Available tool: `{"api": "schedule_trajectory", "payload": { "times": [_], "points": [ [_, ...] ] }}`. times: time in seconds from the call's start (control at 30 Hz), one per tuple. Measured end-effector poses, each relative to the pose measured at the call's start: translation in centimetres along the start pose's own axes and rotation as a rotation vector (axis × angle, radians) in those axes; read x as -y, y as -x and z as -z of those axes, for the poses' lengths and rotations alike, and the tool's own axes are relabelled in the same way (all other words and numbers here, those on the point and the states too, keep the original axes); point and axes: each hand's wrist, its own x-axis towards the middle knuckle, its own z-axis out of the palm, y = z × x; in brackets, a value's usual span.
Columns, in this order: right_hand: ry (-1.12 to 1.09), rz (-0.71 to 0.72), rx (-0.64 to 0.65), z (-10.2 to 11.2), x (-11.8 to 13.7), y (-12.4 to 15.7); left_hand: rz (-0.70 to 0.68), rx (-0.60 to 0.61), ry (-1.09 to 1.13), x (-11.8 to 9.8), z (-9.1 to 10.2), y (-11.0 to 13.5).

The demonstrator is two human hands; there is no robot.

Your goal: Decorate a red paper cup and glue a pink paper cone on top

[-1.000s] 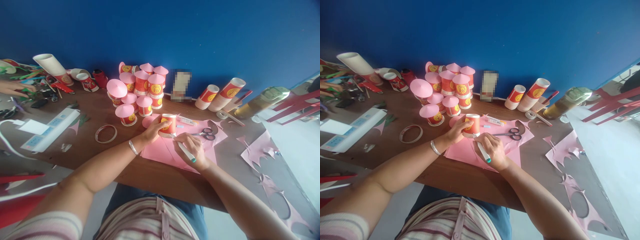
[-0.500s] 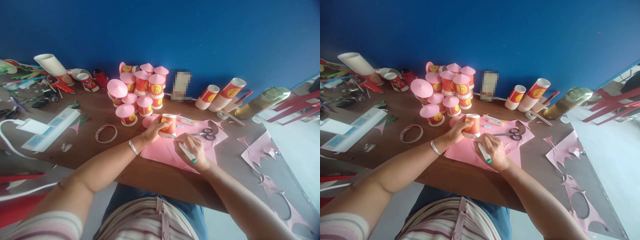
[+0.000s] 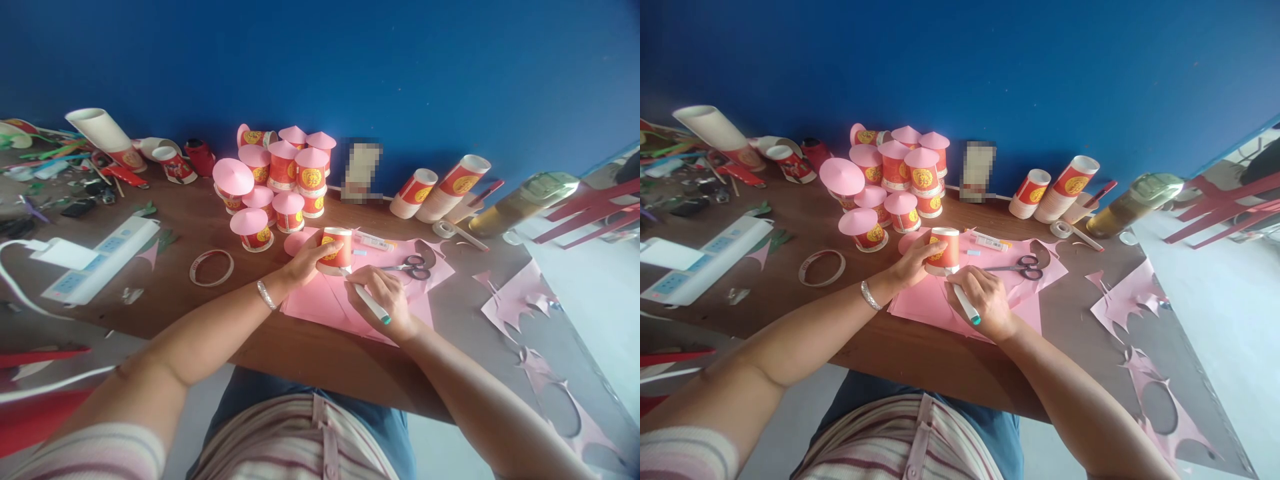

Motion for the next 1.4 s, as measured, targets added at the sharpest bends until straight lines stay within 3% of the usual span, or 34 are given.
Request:
{"api": "schedule_trajectory", "payload": {
  "times": [0.4, 1.0, 1.3, 1.4],
  "points": [
    [0.006, -0.096, -0.206, -0.4, -0.2, -0.2, 0.014, 0.013, 0.028, 0.1, 0.3, -0.1],
    [-0.254, -0.005, -0.017, -0.4, 0.3, 0.1, 0.029, 0.029, 0.114, 0.2, 0.3, -0.6],
    [-0.289, 0.064, -0.005, -1.0, 0.5, 0.2, 0.056, 0.006, 0.02, -0.2, 0.0, 0.0],
    [-0.247, 0.029, -0.017, -0.6, 0.6, 0.2, 0.064, 0.01, 0.047, -0.2, 0.1, -0.1]
  ]
}}
